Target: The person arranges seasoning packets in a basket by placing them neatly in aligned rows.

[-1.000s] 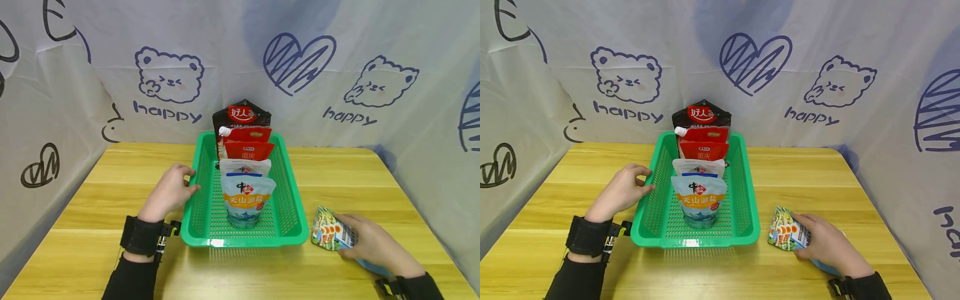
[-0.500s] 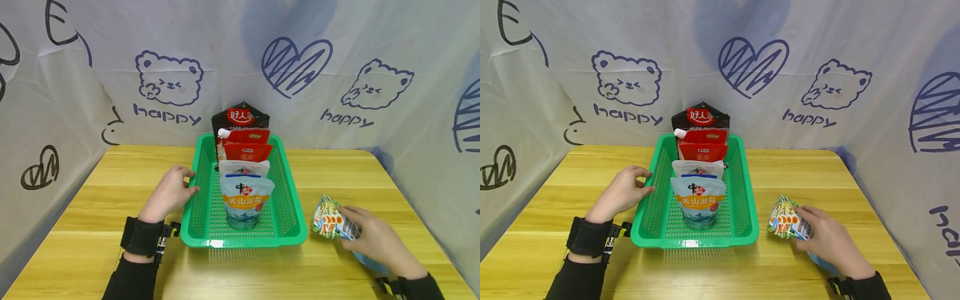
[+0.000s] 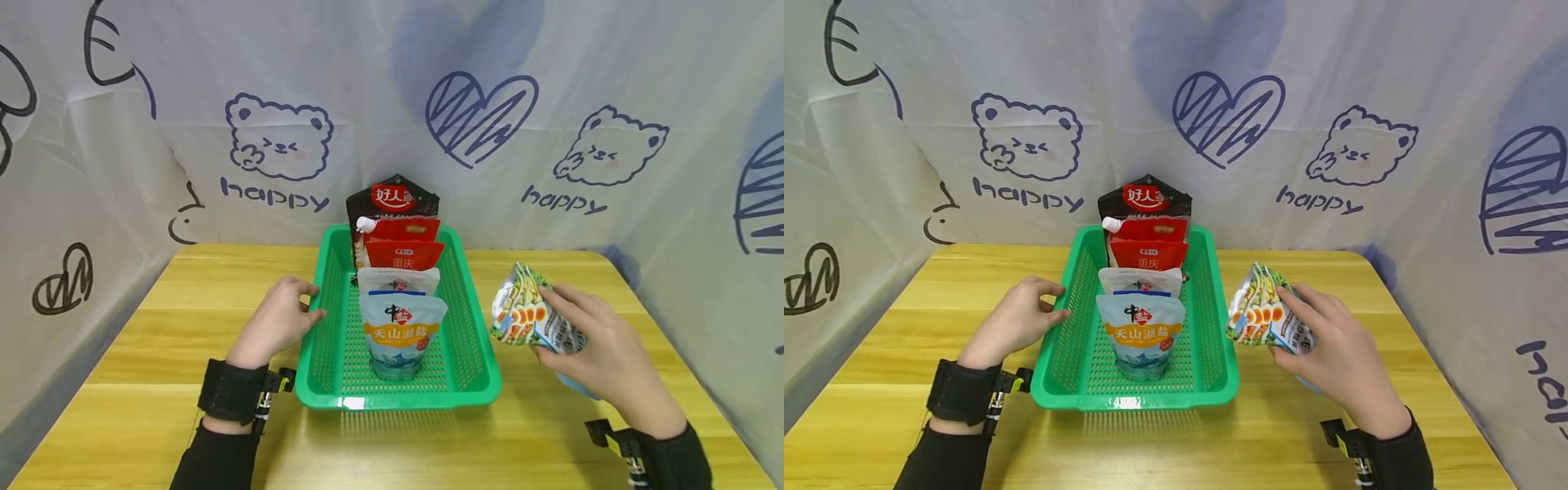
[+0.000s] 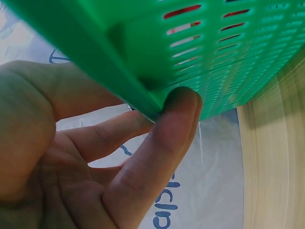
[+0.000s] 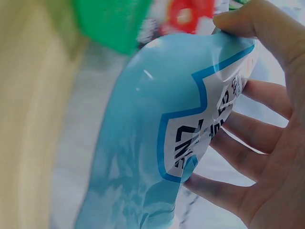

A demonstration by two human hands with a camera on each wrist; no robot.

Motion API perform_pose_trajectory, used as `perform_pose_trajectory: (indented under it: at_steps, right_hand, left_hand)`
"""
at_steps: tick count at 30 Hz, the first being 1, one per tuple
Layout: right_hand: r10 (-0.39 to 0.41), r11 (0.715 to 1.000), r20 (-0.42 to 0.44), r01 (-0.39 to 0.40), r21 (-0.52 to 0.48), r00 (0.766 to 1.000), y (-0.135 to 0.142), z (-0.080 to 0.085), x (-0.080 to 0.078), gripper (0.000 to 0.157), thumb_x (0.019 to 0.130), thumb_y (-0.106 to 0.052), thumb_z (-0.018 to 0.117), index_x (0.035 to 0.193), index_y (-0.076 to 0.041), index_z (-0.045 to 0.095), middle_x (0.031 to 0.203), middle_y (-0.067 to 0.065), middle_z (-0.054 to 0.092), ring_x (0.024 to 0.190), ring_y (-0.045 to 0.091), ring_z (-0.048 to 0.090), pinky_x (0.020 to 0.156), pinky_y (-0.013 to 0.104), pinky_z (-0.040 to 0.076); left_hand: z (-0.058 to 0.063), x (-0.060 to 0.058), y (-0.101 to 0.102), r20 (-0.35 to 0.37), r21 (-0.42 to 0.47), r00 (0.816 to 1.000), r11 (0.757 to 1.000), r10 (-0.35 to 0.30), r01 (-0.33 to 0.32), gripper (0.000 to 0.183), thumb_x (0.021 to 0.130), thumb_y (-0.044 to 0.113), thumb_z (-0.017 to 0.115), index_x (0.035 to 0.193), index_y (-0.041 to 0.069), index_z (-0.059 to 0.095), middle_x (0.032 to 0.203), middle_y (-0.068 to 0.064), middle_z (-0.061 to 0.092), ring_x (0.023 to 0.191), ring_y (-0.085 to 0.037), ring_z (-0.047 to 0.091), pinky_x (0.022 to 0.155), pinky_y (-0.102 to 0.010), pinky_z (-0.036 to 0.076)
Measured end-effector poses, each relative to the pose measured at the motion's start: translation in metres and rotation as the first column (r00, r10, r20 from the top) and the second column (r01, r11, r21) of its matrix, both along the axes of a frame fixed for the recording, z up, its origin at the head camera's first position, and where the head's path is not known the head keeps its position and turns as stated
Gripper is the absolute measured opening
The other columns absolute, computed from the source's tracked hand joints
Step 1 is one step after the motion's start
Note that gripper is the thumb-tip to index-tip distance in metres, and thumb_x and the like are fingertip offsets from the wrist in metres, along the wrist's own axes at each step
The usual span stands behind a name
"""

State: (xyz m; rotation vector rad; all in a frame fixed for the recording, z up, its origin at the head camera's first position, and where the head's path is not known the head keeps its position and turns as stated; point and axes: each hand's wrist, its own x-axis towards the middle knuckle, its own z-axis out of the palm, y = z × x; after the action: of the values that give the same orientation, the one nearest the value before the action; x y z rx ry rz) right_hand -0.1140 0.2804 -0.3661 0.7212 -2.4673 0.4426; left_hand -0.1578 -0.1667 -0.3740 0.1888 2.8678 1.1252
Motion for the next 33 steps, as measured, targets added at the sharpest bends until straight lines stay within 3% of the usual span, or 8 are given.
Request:
perform_pose_trajectory:
  at_steps: [5, 10, 15, 25, 30, 33]
  right_hand:
    - [0.093, 0.993, -0.095, -0.099, -0.06, 0.991, -0.031, 0.022, -0.001, 0.084, 0.064, -0.016, 0.089, 0.143, -0.008, 0.063, 0.141, 0.02, 0.062, 0.118, 0.041, 0.062, 0.08, 0.034, 0.051]
    - [0.201, 0.972, -0.159, -0.217, -0.088, 0.967, -0.065, 0.032, -0.001, 0.083, 0.064, -0.015, 0.088, 0.143, -0.006, 0.063, 0.141, 0.02, 0.062, 0.121, 0.041, 0.062, 0.089, 0.042, 0.055]
    - [0.244, 0.965, -0.133, -0.255, -0.069, 0.961, -0.096, 0.036, 0.0, 0.083, 0.065, -0.018, 0.09, 0.143, -0.007, 0.063, 0.142, 0.018, 0.062, 0.122, 0.038, 0.061, 0.086, 0.052, 0.061]
    - [0.276, 0.959, -0.105, -0.282, -0.043, 0.955, -0.13, 0.042, -0.001, 0.084, 0.066, -0.02, 0.094, 0.143, -0.01, 0.063, 0.143, 0.015, 0.061, 0.12, 0.034, 0.062, 0.082, 0.047, 0.062]
    - [0.264, 0.963, -0.076, -0.267, -0.031, 0.962, -0.133, 0.04, 0.0, 0.084, 0.067, -0.02, 0.095, 0.143, -0.011, 0.063, 0.143, 0.014, 0.061, 0.119, 0.032, 0.062, 0.081, 0.048, 0.062]
    - [0.267, 0.962, -0.071, -0.27, -0.035, 0.961, -0.135, 0.04, -0.001, 0.083, 0.067, -0.021, 0.095, 0.144, -0.012, 0.063, 0.143, 0.014, 0.061, 0.119, 0.032, 0.062, 0.082, 0.048, 0.062]
  left_hand:
    - [-0.001, 0.0, 0.0, 0.006, 0.005, 1.0, 1.0, 0.007, -0.007, 0.048, 0.096, 0.004, 0.073, 0.138, -0.014, 0.056, 0.143, -0.034, 0.047, 0.11, -0.042, 0.067, 0.077, -0.036, 0.064]
    - [-0.001, 0.001, 0.001, 0.009, 0.013, 1.0, 1.0, 0.001, -0.001, 0.049, 0.096, 0.004, 0.073, 0.138, -0.014, 0.056, 0.144, -0.034, 0.046, 0.109, -0.041, 0.068, 0.078, -0.036, 0.063]
    - [-0.002, 0.002, 0.001, 0.005, 0.019, 1.0, 1.0, 0.007, -0.007, 0.048, 0.095, 0.003, 0.073, 0.137, -0.014, 0.057, 0.143, -0.034, 0.047, 0.108, -0.04, 0.068, 0.077, -0.035, 0.063]
    - [0.001, -0.003, 0.002, 0.009, 0.014, 1.0, 1.0, 0.021, -0.021, 0.05, 0.094, 0.004, 0.073, 0.139, -0.012, 0.057, 0.142, -0.033, 0.049, 0.107, -0.04, 0.068, 0.075, -0.035, 0.063]
    - [0.01, 0.005, 0.002, -0.098, -0.005, 0.993, 0.998, 0.069, -0.069, 0.059, 0.096, 0.014, 0.074, 0.147, -0.007, 0.051, 0.143, -0.031, 0.049, 0.113, -0.041, 0.064, 0.084, -0.047, 0.061]
    - [0.022, 0.014, 0.004, -0.217, 0.054, 0.968, 0.992, 0.125, -0.116, 0.061, 0.097, 0.017, 0.073, 0.15, -0.003, 0.048, 0.142, -0.027, 0.049, 0.115, -0.041, 0.062, 0.088, -0.052, 0.058]
